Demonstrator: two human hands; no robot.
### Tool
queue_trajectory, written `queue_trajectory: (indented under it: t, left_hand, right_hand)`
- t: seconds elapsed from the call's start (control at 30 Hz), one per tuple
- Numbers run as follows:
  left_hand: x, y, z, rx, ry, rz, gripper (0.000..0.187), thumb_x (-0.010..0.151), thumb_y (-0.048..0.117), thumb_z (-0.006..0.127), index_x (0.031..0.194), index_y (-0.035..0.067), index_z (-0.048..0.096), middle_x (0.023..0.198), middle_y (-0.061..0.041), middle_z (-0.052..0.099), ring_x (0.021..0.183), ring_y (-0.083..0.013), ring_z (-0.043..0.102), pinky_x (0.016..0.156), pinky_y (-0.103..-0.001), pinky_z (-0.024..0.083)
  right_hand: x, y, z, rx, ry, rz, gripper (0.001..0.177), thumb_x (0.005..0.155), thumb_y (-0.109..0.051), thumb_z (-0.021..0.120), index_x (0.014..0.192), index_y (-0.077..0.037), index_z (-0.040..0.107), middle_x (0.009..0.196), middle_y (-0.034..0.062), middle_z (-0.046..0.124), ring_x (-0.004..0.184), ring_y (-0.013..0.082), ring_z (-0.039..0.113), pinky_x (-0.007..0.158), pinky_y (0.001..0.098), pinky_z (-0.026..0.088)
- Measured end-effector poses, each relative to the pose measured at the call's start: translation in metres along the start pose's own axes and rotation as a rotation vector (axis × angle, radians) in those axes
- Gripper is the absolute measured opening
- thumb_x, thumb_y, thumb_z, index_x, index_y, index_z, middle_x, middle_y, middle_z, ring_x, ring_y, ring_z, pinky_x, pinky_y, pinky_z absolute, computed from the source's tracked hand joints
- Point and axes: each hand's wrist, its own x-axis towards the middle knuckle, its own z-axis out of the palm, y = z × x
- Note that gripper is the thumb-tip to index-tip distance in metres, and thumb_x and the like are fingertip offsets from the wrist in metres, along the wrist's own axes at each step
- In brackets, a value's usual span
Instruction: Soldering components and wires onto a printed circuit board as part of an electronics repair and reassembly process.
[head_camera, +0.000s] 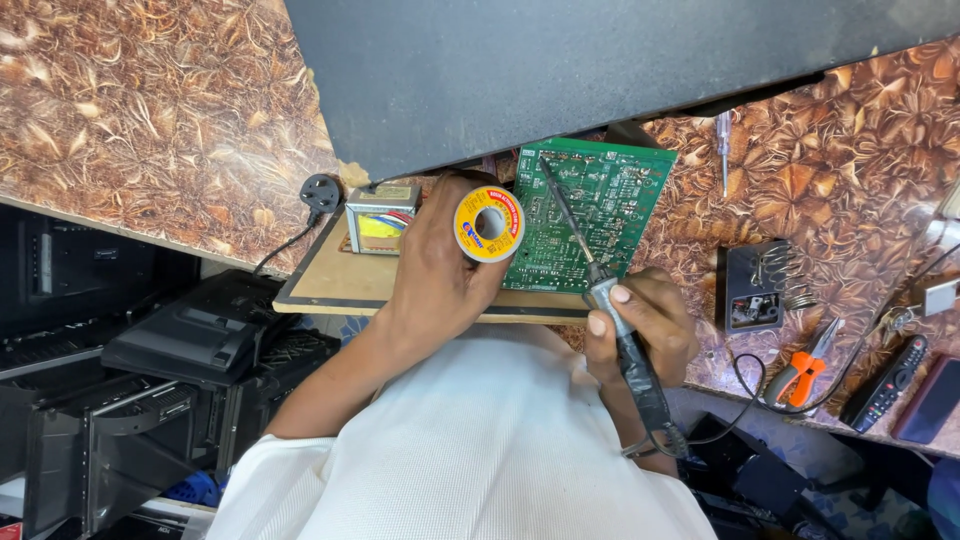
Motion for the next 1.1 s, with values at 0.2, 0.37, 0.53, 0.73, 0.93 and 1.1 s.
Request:
queue_trajectory:
  t: [0.2, 0.37, 0.53, 0.73, 0.93, 1.1]
  left_hand:
    - [0.0, 0.001, -0.001, 0.009, 0.0, 0.006, 0.034, 0.086, 0.0, 0.07, 0.117, -0.007, 0.058, 0.095, -0.022, 0.06, 0.091, -0.0433, 0.067, 0.078, -0.052, 0.059]
    - [-0.001, 0.0, -0.001, 0.003, 0.0, 0.005, 0.034, 0.086, -0.001, 0.069, 0.117, -0.008, 0.058, 0.095, -0.024, 0.06, 0.091, -0.0451, 0.067, 0.079, -0.053, 0.059]
    - [0.0, 0.003, -0.001, -0.001, 0.0, 0.008, 0.034, 0.086, -0.001, 0.07, 0.117, -0.008, 0.058, 0.095, -0.024, 0.06, 0.091, -0.0455, 0.067, 0.079, -0.053, 0.059]
    - [0.001, 0.004, -0.002, -0.005, 0.003, 0.014, 0.034, 0.086, -0.001, 0.069, 0.117, -0.008, 0.058, 0.095, -0.024, 0.06, 0.092, -0.0454, 0.067, 0.08, -0.053, 0.059]
    - [0.002, 0.004, -0.002, -0.003, 0.006, 0.021, 0.033, 0.086, -0.001, 0.069, 0.117, -0.008, 0.058, 0.096, -0.024, 0.061, 0.093, -0.0455, 0.067, 0.081, -0.054, 0.059]
    - [0.001, 0.003, -0.002, -0.006, 0.002, 0.005, 0.035, 0.085, -0.002, 0.071, 0.117, -0.008, 0.058, 0.095, -0.024, 0.061, 0.092, -0.0452, 0.067, 0.08, -0.053, 0.06]
  right_hand:
    - [-0.003, 0.003, -0.001, 0.02, 0.005, -0.028, 0.023, 0.088, -0.011, 0.074, 0.091, 0.008, 0.062, 0.068, 0.0219, 0.059, 0.052, 0.0307, 0.058, 0.047, 0.0403, 0.045]
    - [0.001, 0.001, 0.0, 0.014, -0.005, -0.023, 0.022, 0.089, -0.011, 0.073, 0.091, 0.008, 0.062, 0.068, 0.021, 0.059, 0.051, 0.0298, 0.057, 0.045, 0.0393, 0.045]
    - [-0.003, 0.0, -0.002, 0.024, -0.012, -0.008, 0.023, 0.088, -0.011, 0.073, 0.09, 0.008, 0.062, 0.067, 0.022, 0.059, 0.05, 0.0307, 0.057, 0.046, 0.0399, 0.045]
    - [-0.003, -0.003, -0.004, 0.013, -0.007, 0.021, 0.022, 0.091, -0.013, 0.071, 0.093, 0.006, 0.061, 0.07, 0.0202, 0.06, 0.054, 0.0279, 0.058, 0.05, 0.0393, 0.046]
    - [-0.013, 0.0, -0.007, 0.039, 0.067, 0.096, 0.024, 0.089, -0.016, 0.071, 0.097, 0.004, 0.059, 0.074, 0.0187, 0.061, 0.058, 0.0252, 0.059, 0.054, 0.0392, 0.048]
    - [-0.015, -0.003, -0.01, 0.083, 0.163, 0.22, 0.026, 0.091, -0.02, 0.07, 0.099, 0.002, 0.059, 0.08, 0.0157, 0.061, 0.064, 0.0205, 0.058, 0.06, 0.0362, 0.048]
